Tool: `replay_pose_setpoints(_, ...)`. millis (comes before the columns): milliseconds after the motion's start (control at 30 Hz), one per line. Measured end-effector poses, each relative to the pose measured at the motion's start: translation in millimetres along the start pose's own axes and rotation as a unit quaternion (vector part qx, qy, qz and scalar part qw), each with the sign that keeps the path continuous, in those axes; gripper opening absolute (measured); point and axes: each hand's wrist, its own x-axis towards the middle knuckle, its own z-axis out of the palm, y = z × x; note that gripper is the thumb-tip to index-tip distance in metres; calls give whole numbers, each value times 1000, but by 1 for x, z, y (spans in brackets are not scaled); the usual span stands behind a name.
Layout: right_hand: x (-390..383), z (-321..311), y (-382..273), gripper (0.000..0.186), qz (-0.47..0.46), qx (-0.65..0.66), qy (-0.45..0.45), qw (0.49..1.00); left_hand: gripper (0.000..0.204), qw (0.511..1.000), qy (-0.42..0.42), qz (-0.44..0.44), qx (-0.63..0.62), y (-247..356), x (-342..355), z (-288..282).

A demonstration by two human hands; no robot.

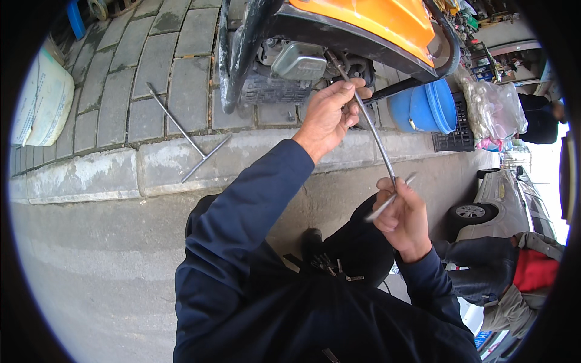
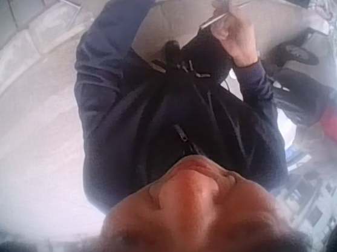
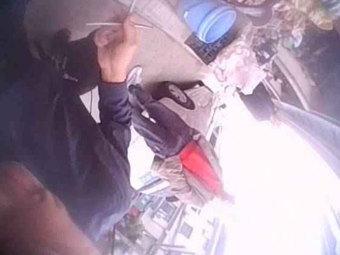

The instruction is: The person repositions an orange portable generator, opens its cover, retrieves a T-handle wrench, and uses it to loosen and remove a bolt from the engine area. The person then removes a small metal component and closes the generator cover.

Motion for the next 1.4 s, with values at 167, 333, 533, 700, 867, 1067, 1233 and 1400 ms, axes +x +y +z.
replay_pose_setpoints(167, -4, 13, 3, 30, -335, -619, 113, 702, 9, 998, 55, 16, -22, 2, 3, 3)
replay_pose_setpoints(333, -6, 10, 0, 26, -372, -586, 55, 717, 10, 996, 79, 31, -11, 5, 5, 3)
replay_pose_setpoints(533, -14, -16, 10, 17, -436, -270, 141, 847, 16, 997, 66, 31, 17, 5, 4, -1)
replay_pose_setpoints(700, -23, -10, 18, 56, -69, -22, 47, 996, 22, 998, 46, 31, 9, 3, 6, -4)
replay_pose_setpoints(867, -14, 12, 8, 35, -91, -384, 36, 918, 23, 999, 12, 24, -24, 5, 4, -2)
replay_pose_setpoints(1067, -12, 25, -6, 19, -377, -684, 85, 618, 17, 998, 54, 18, -24, 8, 3, 8)
replay_pose_setpoints(1233, -23, 28, -31, 37, -347, -706, 16, 617, 17, 996, 86, 24, 26, 7, 4, 8)
replay_pose_setpoints(1400, -10, 22, -58, 40, -329, -580, 6, 745, 18, 994, 78, 32, 63, 5, 2, 3)
